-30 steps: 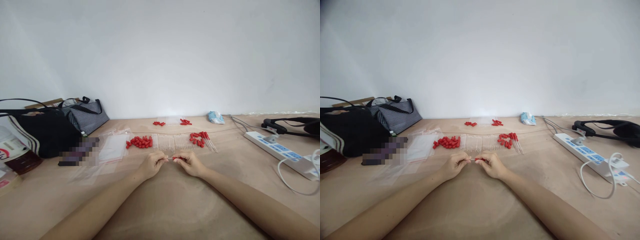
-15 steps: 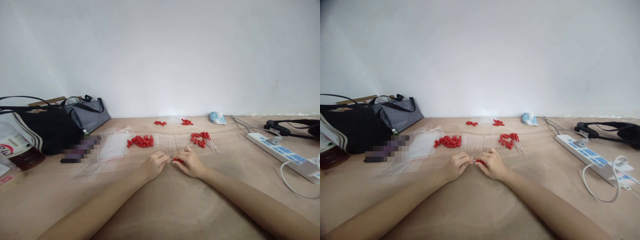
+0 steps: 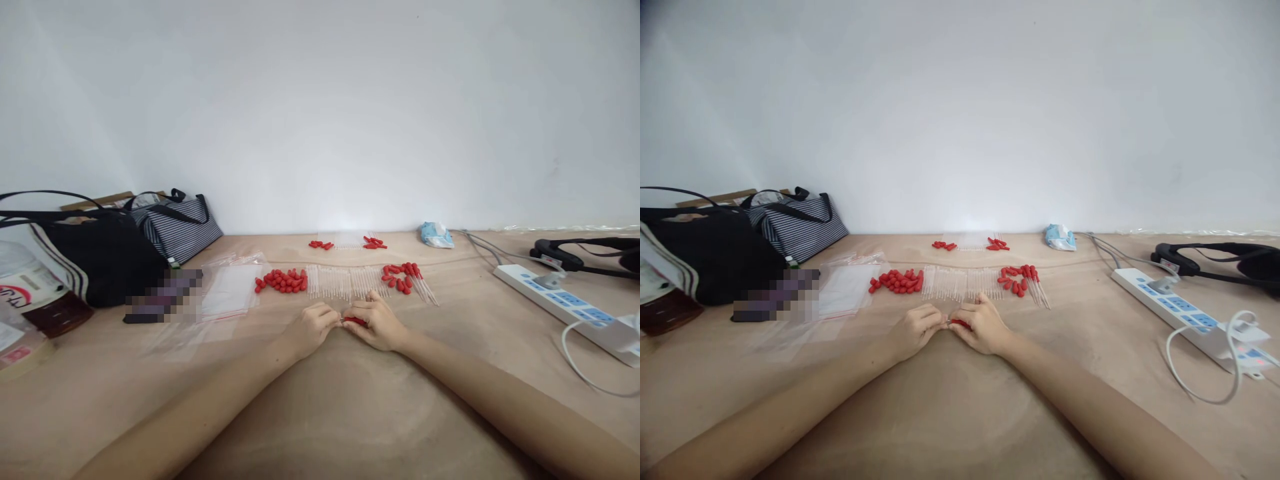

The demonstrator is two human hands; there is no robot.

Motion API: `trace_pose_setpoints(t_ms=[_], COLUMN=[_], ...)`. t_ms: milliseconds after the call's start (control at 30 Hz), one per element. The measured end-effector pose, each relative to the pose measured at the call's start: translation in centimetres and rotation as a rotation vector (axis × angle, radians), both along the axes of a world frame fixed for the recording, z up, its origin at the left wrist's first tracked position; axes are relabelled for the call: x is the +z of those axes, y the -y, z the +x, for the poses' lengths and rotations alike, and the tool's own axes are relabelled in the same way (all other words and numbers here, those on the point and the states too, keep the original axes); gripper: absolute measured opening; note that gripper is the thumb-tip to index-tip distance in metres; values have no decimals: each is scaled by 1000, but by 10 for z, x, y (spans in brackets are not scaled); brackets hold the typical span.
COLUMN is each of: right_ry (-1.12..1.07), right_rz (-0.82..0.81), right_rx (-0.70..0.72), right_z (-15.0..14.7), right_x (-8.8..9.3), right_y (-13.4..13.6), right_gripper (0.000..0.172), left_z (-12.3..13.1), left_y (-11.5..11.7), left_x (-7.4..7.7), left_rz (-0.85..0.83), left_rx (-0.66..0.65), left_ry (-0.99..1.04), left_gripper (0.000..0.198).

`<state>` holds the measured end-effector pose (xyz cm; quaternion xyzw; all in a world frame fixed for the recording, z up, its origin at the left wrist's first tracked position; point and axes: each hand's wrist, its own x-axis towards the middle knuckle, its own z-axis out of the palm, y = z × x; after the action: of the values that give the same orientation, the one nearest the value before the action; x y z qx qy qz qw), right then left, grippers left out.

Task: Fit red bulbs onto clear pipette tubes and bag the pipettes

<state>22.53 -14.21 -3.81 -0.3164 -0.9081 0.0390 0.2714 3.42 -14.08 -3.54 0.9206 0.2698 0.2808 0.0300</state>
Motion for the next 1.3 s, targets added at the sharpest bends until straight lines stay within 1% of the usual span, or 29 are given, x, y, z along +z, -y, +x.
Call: trace_pose_setpoints(t_ms=[133,267,433,700,867,933,967,1033,1100,1133,1167,1233,1300], right_ry=[-46,-99,-99,-86,-134,-226,-317,-573,-852,-963,-1047,-1160,-1225], right_rz=[-39,-56,-114,-118,-160,-236,-306,-501,-701,-781,-842,-913,-940], right_rx=[-29,-78,-1,15,33,35,24,-12,-34,-27,-7,38,76], right_z=[3,9,10,8,8,6,5,3,1,-1,-3,-9,-15], right_x=[3,3,-1,-2,-1,0,-1,-2,-4,-6,-7,-9,-9], right_y=[-1,-2,0,1,1,0,-1,-4,-7,-9,-9,-9,-7], right_gripper=[20,20,20,19,21,23,22,23,33,36,36,28,23], left_z=[-5,-14,-17,-14,-13,-12,-11,-9,-6,-4,-2,0,2], left_y=[-3,-6,-5,-3,-3,-2,-1,0,2,2,2,3,3], left_x=[3,5,2,2,2,4,6,8,10,10,9,7,6], left_rz=[-45,-1,36,32,5,-49,-95,-218,-350,-403,-446,-498,-516], left_rx=[-5,51,56,27,35,61,89,163,224,239,246,245,231], left_ry=[10,6,27,41,48,67,87,136,188,210,230,257,252], left_gripper=[22,22,27,26,26,26,26,28,31,31,31,32,35])
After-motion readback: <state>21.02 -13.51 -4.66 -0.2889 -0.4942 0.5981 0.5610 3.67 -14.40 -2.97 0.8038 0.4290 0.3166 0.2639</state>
